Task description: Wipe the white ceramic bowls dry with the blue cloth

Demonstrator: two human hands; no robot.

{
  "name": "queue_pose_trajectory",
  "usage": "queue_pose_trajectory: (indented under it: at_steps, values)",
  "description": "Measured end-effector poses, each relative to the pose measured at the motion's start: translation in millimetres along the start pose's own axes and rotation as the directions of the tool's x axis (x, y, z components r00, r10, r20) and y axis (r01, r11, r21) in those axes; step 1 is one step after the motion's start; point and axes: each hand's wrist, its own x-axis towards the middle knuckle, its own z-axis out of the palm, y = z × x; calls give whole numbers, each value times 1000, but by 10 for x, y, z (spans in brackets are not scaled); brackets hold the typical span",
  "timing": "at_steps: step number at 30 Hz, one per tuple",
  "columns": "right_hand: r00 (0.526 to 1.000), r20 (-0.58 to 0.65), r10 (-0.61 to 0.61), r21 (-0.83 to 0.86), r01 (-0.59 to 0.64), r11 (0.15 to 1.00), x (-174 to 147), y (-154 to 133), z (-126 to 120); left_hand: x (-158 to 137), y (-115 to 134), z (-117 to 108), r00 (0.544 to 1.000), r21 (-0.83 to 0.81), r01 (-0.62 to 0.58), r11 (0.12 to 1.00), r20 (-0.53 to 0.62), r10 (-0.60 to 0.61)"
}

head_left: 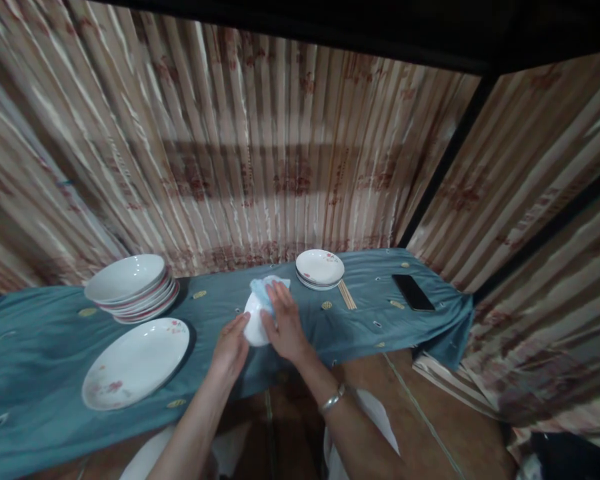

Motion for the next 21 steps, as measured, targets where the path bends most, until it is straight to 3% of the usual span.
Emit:
queue_pose_trajectory:
  at_steps: [3,7,14,21]
  values:
    - [979,150,-135,-167,159,973,-99,-238,212,62,6,-101,998,-36,-53,998,-38,52]
    - [974,189,-128,-262,175,949,-40,-295,348,93,8,-124,997,-122,-51,991,-65,43]
    - [1000,2,10,-241,-9,971,216,-104,369,134,-25,-124,1000,-109,-7,994,18,9]
    - [962,-137,238,46,-234,971,254,342,474,225,-38,-273,1000,-91,12,996,-25,-15]
